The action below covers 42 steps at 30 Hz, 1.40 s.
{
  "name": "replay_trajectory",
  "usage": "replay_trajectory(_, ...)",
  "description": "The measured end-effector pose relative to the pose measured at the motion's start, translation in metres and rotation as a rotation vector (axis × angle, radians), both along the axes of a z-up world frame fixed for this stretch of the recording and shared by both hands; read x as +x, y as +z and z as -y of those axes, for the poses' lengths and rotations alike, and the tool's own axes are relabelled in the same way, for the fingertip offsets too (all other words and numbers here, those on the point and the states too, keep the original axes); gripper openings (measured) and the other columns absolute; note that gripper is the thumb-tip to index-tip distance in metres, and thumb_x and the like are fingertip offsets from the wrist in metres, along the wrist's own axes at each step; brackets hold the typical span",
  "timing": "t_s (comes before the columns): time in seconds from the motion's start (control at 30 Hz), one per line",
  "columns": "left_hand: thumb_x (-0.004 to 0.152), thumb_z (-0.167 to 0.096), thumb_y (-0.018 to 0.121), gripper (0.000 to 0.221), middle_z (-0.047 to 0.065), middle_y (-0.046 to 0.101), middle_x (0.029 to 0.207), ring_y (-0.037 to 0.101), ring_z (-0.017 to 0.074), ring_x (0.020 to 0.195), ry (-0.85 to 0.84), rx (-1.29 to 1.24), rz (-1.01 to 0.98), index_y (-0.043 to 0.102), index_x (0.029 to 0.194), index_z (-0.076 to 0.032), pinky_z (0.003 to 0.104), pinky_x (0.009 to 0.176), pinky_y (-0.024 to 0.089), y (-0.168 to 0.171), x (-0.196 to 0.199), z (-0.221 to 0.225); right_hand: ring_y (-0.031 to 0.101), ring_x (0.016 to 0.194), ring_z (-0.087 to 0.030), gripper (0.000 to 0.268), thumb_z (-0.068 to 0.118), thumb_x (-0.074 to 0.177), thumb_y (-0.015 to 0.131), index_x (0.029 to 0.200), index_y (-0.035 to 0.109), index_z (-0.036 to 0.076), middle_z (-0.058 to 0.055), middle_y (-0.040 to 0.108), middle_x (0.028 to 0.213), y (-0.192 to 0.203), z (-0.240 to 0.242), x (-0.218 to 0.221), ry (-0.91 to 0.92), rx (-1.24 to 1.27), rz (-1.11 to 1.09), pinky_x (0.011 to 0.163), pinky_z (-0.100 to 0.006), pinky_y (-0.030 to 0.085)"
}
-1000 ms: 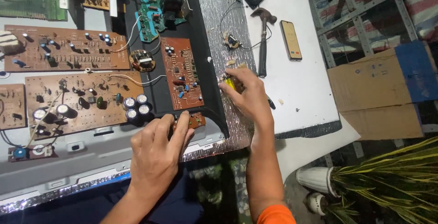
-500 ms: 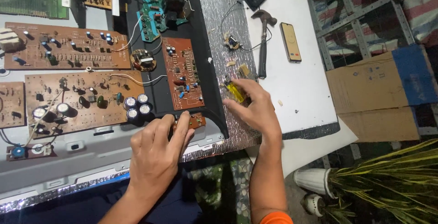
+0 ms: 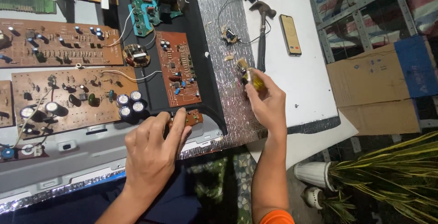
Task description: The person inspects and tests circuit board connections inside a disassembled television using a multimeter and screwdriver.
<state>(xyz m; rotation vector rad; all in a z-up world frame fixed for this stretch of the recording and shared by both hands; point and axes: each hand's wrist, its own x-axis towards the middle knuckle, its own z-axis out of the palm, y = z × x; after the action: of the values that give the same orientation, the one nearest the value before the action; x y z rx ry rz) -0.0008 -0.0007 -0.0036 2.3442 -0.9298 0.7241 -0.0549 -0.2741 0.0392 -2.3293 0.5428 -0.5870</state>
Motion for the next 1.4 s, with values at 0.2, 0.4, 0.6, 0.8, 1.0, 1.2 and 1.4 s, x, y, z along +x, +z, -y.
replay_trajectory(0.2, 0.099, -0.035, 0.074, 0.039, 0.007, 0.058, 0.121, 0.055, 0.0201, 0.107, 0.005, 0.008, 0.001, 0.071, 0.132, -0.014, 0.035, 0.092, 0.036, 0.000, 0.000, 0.000, 0.060, 0.073, -0.011, 0.041, 0.000, 0.096, 0.063, 0.137, 0.061, -0.001, -0.010, 0.069, 0.089, 0.002, 0.002, -0.004, -0.048, 0.189, -0.023, 0.057, -0.022, 0.048)
replay_trajectory(0.4, 0.099, -0.034, 0.075, 0.038, 0.007, 0.058, 0.121, 0.055, 0.0195, 0.106, 0.011, 0.006, 0.004, 0.073, 0.131, -0.014, 0.034, 0.091, 0.035, 0.002, 0.000, 0.000, 0.062, 0.076, -0.013, 0.041, -0.003, 0.095, 0.062, 0.135, 0.062, -0.002, -0.012, 0.069, 0.096, 0.007, 0.006, -0.006, -0.074, 0.228, 0.004, 0.061, -0.023, 0.051)
replay_trajectory(0.6, 0.099, -0.037, 0.075, 0.039, 0.007, 0.059, 0.122, 0.055, 0.0188, 0.105, 0.024, 0.022, 0.017, 0.073, 0.131, -0.015, 0.034, 0.091, 0.034, -0.001, 0.000, 0.000, 0.051, 0.074, -0.008, 0.038, -0.007, 0.092, 0.065, 0.130, 0.064, -0.003, -0.010, 0.069, 0.106, 0.008, 0.011, -0.012, -0.086, 0.202, 0.048, 0.058, -0.019, 0.043)
replay_trajectory(0.8, 0.099, -0.034, 0.075, 0.039, 0.008, 0.058, 0.122, 0.055, 0.0194, 0.105, 0.007, 0.023, 0.007, 0.072, 0.131, -0.014, 0.034, 0.091, 0.035, 0.003, 0.000, -0.001, 0.049, 0.057, -0.008, 0.036, 0.003, 0.087, 0.070, 0.122, 0.071, -0.003, -0.005, 0.068, 0.075, 0.014, -0.007, -0.029, -0.076, 0.046, -0.123, 0.047, -0.020, 0.037)
replay_trajectory(1.0, 0.099, -0.035, 0.075, 0.038, 0.007, 0.059, 0.121, 0.055, 0.0192, 0.105, 0.016, 0.020, 0.007, 0.073, 0.131, -0.014, 0.034, 0.092, 0.035, 0.001, 0.000, 0.000, 0.062, 0.074, -0.013, 0.026, 0.001, 0.083, 0.072, 0.108, 0.074, -0.004, -0.009, 0.071, 0.112, 0.020, -0.041, -0.041, -0.043, -0.089, -0.126, 0.061, -0.023, 0.049)
replay_trajectory(1.2, 0.098, -0.033, 0.075, 0.038, 0.008, 0.057, 0.121, 0.054, 0.0204, 0.104, -0.007, 0.015, -0.027, 0.073, 0.131, -0.012, 0.035, 0.092, 0.035, 0.003, -0.001, 0.000, 0.052, 0.069, -0.012, 0.027, 0.000, 0.088, 0.062, 0.113, 0.070, -0.003, -0.007, 0.065, 0.089, 0.012, -0.024, -0.048, -0.209, -0.086, -0.006, 0.059, -0.024, 0.044)
replay_trajectory(1.4, 0.097, -0.026, 0.077, 0.037, 0.008, 0.054, 0.118, 0.055, 0.0213, 0.097, -0.062, -0.028, -0.067, 0.073, 0.129, -0.010, 0.036, 0.082, 0.039, 0.008, 0.002, -0.001, 0.051, 0.065, -0.014, 0.041, 0.017, 0.087, 0.076, 0.122, 0.071, -0.004, -0.012, 0.067, 0.097, -0.011, 0.022, -0.045, -0.289, -0.246, -0.157, 0.054, -0.027, 0.043)
